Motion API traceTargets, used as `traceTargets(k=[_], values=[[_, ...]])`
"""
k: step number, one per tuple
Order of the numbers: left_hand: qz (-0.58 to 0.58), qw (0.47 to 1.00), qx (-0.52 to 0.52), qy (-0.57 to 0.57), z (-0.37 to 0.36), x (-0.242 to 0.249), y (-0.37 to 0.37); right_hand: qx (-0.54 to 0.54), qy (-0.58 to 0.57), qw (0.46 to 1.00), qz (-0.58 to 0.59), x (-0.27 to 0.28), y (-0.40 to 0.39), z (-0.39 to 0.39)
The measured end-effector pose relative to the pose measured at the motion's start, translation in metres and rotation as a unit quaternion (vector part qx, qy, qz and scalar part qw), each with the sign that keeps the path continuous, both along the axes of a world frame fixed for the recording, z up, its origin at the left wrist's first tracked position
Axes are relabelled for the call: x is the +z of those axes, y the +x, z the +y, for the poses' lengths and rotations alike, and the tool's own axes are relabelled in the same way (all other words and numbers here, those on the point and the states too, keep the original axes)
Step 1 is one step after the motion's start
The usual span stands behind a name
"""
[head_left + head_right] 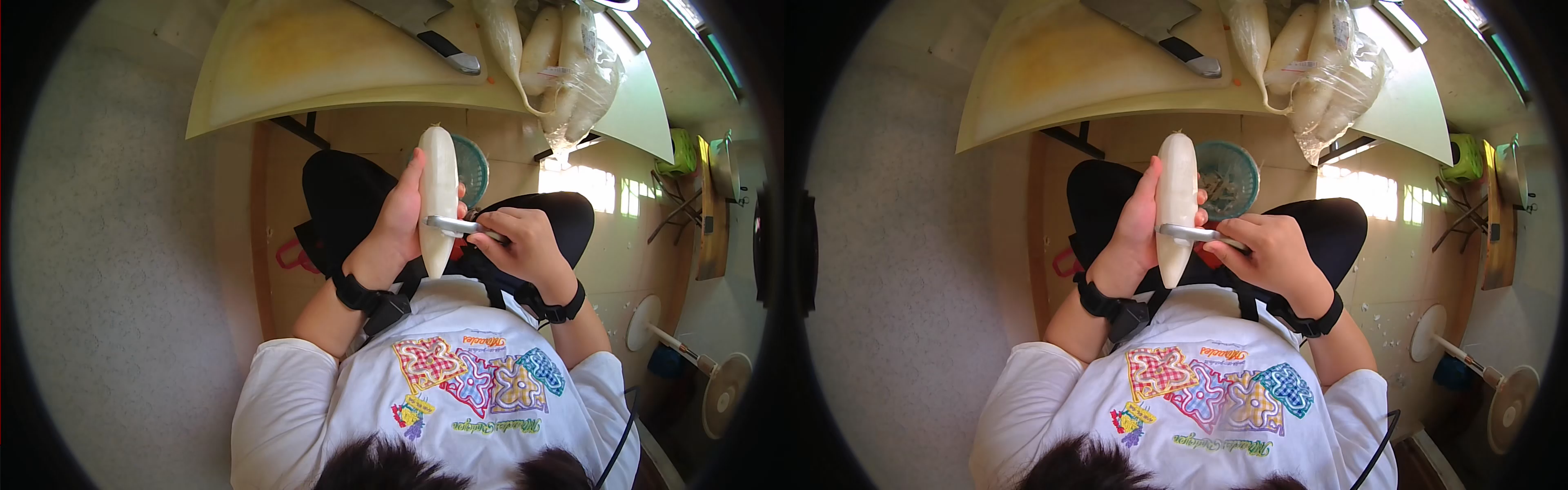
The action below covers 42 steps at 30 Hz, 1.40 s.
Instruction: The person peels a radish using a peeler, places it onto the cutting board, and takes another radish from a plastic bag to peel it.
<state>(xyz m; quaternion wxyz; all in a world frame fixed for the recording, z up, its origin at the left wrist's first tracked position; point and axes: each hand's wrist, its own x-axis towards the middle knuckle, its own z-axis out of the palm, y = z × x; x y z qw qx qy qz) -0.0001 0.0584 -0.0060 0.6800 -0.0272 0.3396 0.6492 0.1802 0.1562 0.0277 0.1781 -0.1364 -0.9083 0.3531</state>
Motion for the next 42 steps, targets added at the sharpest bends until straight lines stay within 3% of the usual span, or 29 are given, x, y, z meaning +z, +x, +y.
traceTargets(k=[27,42], values=[[-0.035,0.996,-0.077,-0.026,-0.011,0.009,0.011,-0.089,0.024,0.996,0.003,-0.002,-0.001,0.009],[-0.053,0.993,-0.094,0.042,-0.015,0.010,0.014,-0.101,0.041,0.993,0.036,-0.005,-0.002,0.017]])
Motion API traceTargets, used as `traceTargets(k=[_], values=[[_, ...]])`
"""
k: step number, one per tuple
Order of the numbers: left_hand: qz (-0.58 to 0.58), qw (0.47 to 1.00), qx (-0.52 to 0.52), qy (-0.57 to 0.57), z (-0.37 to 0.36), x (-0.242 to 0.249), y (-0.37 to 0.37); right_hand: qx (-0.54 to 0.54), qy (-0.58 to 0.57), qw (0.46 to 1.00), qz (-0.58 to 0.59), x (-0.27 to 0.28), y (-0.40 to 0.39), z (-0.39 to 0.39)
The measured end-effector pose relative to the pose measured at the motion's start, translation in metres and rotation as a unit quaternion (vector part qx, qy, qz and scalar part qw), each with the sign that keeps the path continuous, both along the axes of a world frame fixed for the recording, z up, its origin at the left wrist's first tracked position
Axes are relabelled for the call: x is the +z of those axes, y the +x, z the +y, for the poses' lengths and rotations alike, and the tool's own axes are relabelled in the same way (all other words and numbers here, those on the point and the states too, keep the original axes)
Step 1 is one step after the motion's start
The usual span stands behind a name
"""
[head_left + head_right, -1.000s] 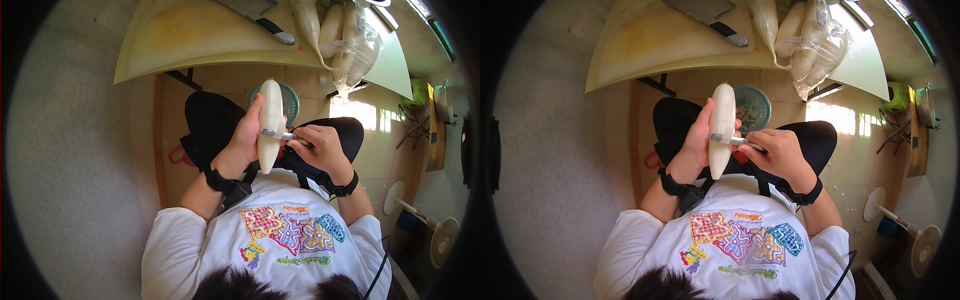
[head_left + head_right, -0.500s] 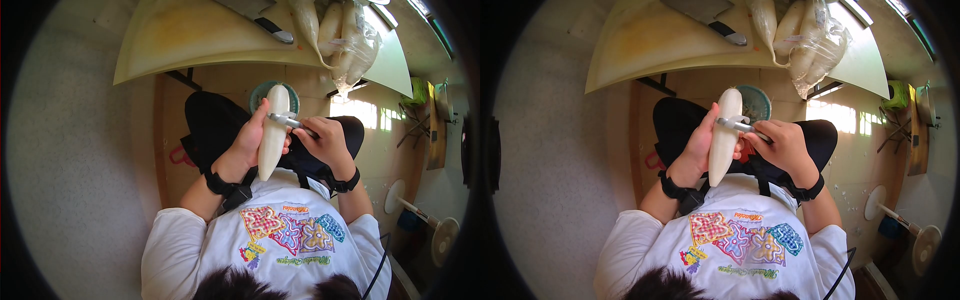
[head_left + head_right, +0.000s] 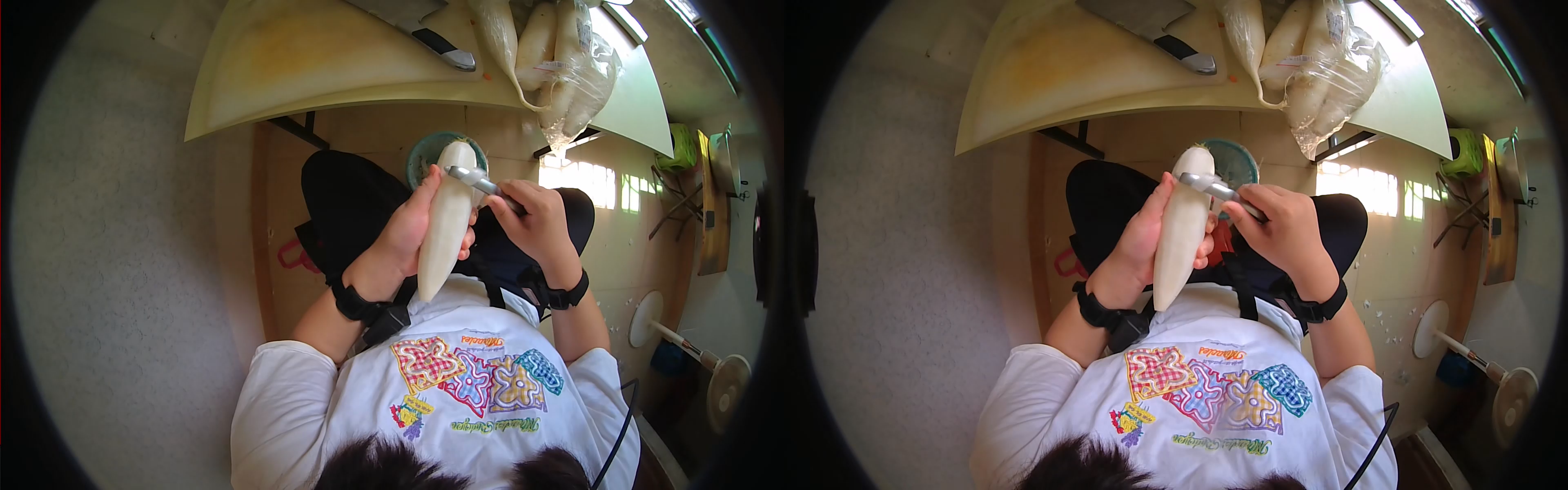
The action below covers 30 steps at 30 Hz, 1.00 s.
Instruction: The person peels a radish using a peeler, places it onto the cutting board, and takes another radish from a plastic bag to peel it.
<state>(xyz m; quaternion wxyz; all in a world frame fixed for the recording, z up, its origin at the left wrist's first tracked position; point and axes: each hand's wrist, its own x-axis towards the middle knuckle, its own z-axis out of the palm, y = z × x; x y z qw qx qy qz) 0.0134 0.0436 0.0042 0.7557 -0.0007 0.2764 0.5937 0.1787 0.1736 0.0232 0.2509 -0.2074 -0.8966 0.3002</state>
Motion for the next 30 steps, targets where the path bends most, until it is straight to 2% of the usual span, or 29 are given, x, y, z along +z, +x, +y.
traceTargets(k=[2,18,21,23,25,26,27,28,30], values=[[-0.013,1.000,-0.028,0.003,-0.003,0.002,0.004,-0.039,-0.007,0.999,-0.034,0.005,0.001,0.005],[0.016,0.999,-0.045,0.019,-0.008,0.001,0.002,-0.059,-0.025,0.998,-0.017,0.008,0.000,0.013],[0.027,0.998,-0.047,0.040,-0.009,0.000,0.001,-0.063,-0.018,0.998,-0.019,0.002,0.000,0.016],[0.060,0.994,-0.060,0.073,-0.012,0.006,0.002,-0.104,0.027,0.992,-0.059,-0.006,0.003,0.024],[0.070,0.993,-0.059,0.080,-0.010,0.022,-0.001,-0.113,0.000,0.991,-0.065,-0.015,0.008,0.025],[0.080,0.991,-0.055,0.089,-0.009,0.024,-0.002,-0.130,-0.050,0.987,-0.080,-0.020,0.011,0.026],[0.080,0.991,-0.052,0.090,-0.009,0.021,-0.004,-0.147,-0.098,0.980,-0.095,-0.022,0.012,0.025],[0.074,0.992,-0.045,0.089,-0.008,0.014,-0.008,-0.145,-0.096,0.980,-0.094,-0.026,0.011,0.025],[0.066,0.993,-0.041,0.089,-0.006,0.007,-0.011,-0.148,-0.193,0.968,-0.062,-0.032,0.013,0.024]])
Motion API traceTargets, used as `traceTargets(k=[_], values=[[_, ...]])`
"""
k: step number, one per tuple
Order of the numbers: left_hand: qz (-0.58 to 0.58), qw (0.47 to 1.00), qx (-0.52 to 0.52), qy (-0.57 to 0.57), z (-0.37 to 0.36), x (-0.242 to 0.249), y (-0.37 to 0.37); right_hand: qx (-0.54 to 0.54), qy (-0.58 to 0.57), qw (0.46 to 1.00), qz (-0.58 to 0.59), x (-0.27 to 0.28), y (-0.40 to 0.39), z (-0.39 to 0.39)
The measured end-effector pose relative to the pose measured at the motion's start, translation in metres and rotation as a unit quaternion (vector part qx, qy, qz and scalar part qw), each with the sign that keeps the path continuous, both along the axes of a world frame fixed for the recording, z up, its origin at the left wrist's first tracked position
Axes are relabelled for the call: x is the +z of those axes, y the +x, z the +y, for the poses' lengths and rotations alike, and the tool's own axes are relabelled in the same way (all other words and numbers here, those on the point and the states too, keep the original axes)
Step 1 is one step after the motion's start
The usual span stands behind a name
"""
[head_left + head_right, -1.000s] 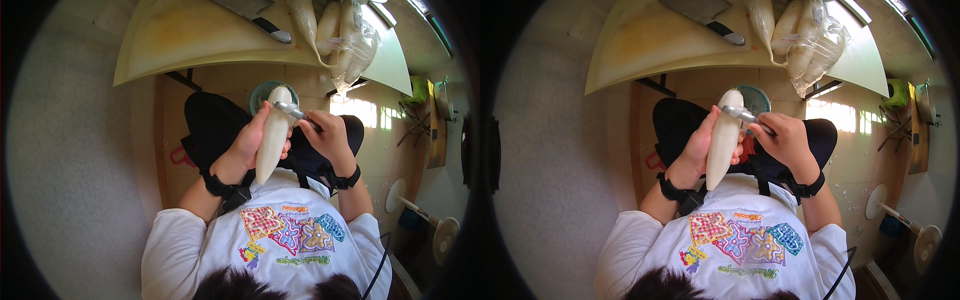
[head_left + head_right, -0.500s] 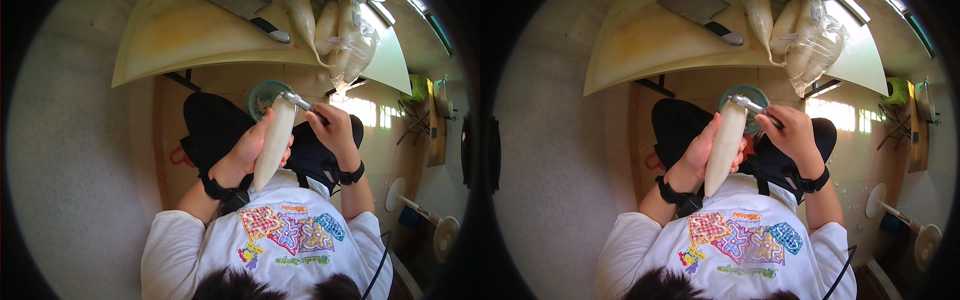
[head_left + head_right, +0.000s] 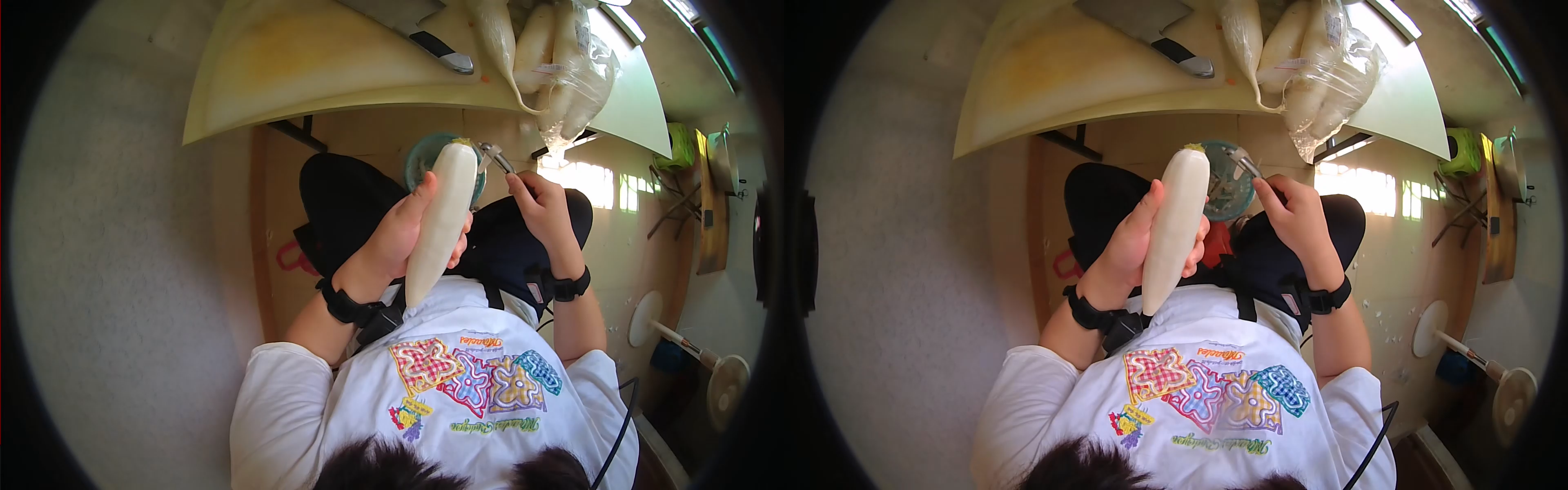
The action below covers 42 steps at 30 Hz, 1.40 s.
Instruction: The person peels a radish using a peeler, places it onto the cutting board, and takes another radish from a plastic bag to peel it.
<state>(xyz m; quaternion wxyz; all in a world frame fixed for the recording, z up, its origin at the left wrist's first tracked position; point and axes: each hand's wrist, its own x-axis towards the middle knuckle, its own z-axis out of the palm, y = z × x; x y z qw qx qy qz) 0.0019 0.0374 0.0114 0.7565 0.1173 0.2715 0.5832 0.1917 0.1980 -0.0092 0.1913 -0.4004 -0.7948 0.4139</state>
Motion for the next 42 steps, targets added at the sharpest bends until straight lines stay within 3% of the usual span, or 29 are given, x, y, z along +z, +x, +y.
traceTargets(k=[1,3,4,6,13,18,22,25,27,30,36,42], values=[[-0.005,1.000,0.011,-0.010,0.000,-0.002,-0.001,-0.004,0.000,1.000,-0.001,-0.002,0.001,0.000],[-0.009,1.000,0.020,-0.022,0.000,-0.007,-0.002,-0.013,-0.148,0.989,0.011,-0.003,-0.001,0.001],[-0.012,0.999,0.027,-0.024,-0.001,-0.009,-0.003,-0.015,-0.149,0.989,0.011,0.000,-0.002,0.000],[-0.015,0.999,0.037,-0.026,-0.003,-0.011,-0.007,-0.020,-0.263,0.964,-0.028,0.011,-0.003,0.001],[0.087,0.991,0.097,0.006,0.003,-0.008,-0.013,0.011,-0.272,0.962,0.009,0.011,-0.002,-0.004],[0.136,0.983,0.122,0.030,0.006,-0.005,-0.019,0.074,-0.053,0.995,-0.029,0.035,-0.004,-0.013],[0.090,0.992,0.089,0.018,0.002,-0.012,-0.027,0.109,-0.048,0.992,-0.038,0.042,-0.004,-0.018],[0.039,0.997,0.071,-0.001,0.001,-0.015,-0.025,0.130,-0.122,0.984,-0.028,0.045,-0.004,-0.019],[0.025,0.998,0.065,-0.009,0.000,-0.017,-0.023,0.121,-0.234,0.964,-0.040,0.051,-0.006,-0.019],[-0.028,0.997,0.066,-0.002,0.000,-0.016,-0.021,0.152,-0.289,0.942,-0.077,0.060,-0.008,-0.020],[-0.071,0.994,0.077,0.011,0.000,-0.009,-0.020,0.231,-0.287,0.925,-0.097,0.059,-0.004,-0.023],[-0.015,0.996,0.071,0.052,-0.001,-0.009,-0.021,0.230,-0.277,0.926,-0.115,0.057,-0.001,-0.021]])
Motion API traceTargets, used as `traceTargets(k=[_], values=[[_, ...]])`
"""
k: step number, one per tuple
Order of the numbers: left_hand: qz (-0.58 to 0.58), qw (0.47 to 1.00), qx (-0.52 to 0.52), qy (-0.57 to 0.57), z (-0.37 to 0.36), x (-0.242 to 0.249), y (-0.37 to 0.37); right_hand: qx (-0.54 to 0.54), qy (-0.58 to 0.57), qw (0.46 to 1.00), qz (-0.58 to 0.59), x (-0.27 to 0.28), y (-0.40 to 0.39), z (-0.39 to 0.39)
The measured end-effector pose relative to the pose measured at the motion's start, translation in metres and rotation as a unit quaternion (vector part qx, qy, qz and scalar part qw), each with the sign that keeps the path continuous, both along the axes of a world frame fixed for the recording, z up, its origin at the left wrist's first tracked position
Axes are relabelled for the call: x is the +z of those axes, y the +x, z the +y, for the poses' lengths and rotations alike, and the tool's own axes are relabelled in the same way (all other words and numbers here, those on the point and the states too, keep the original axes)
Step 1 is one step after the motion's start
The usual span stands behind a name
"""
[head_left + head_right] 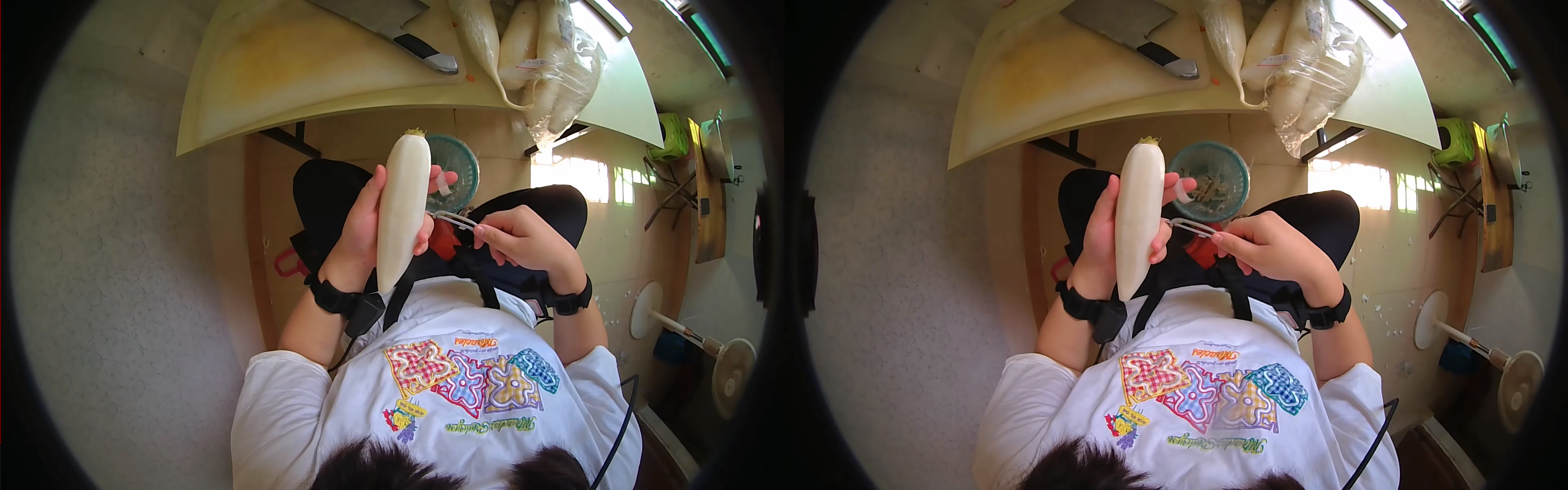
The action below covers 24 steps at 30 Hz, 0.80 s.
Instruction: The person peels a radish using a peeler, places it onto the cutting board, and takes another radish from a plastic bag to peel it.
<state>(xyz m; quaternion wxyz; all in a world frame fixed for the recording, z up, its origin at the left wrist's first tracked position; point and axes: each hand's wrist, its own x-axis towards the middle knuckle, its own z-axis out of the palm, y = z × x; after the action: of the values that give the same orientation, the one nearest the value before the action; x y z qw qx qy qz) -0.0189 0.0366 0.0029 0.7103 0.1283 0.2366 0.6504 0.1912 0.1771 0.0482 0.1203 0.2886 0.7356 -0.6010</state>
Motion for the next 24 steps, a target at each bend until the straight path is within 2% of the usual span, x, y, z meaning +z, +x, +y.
traceTargets(k=[7,9,11,13,15,17,21,22,24], values=[[0.014,1.000,0.004,0.006,0.002,0.005,0.001,0.028,0.019,0.999,0.017,-0.005,0.016,0.006],[0.027,1.000,0.003,0.014,0.002,0.007,0.000,0.044,0.077,0.990,0.114,-0.013,0.027,0.013],[0.030,0.999,-0.002,0.015,0.001,0.011,-0.001,0.013,0.050,0.994,0.096,-0.013,0.034,0.017],[0.021,1.000,-0.005,0.013,0.000,0.018,-0.001,-0.141,-0.010,0.985,0.104,-0.015,0.038,0.020],[0.011,1.000,-0.013,0.011,-0.001,0.023,0.000,-0.131,-0.030,0.986,0.100,-0.014,0.038,0.023],[0.020,0.999,-0.037,0.010,-0.003,0.028,0.000,-0.224,-0.040,0.962,0.149,-0.003,0.019,0.020],[0.001,0.997,-0.063,0.037,-0.006,0.036,0.006,-0.129,-0.074,0.969,0.199,-0.004,-0.004,0.012],[-0.011,0.997,-0.067,0.021,-0.008,0.039,0.008,-0.115,-0.079,0.976,0.168,-0.001,-0.010,0.009],[-0.021,0.996,-0.087,0.012,-0.007,0.046,0.011,-0.104,-0.111,0.971,0.185,-0.023,-0.011,0.007]])
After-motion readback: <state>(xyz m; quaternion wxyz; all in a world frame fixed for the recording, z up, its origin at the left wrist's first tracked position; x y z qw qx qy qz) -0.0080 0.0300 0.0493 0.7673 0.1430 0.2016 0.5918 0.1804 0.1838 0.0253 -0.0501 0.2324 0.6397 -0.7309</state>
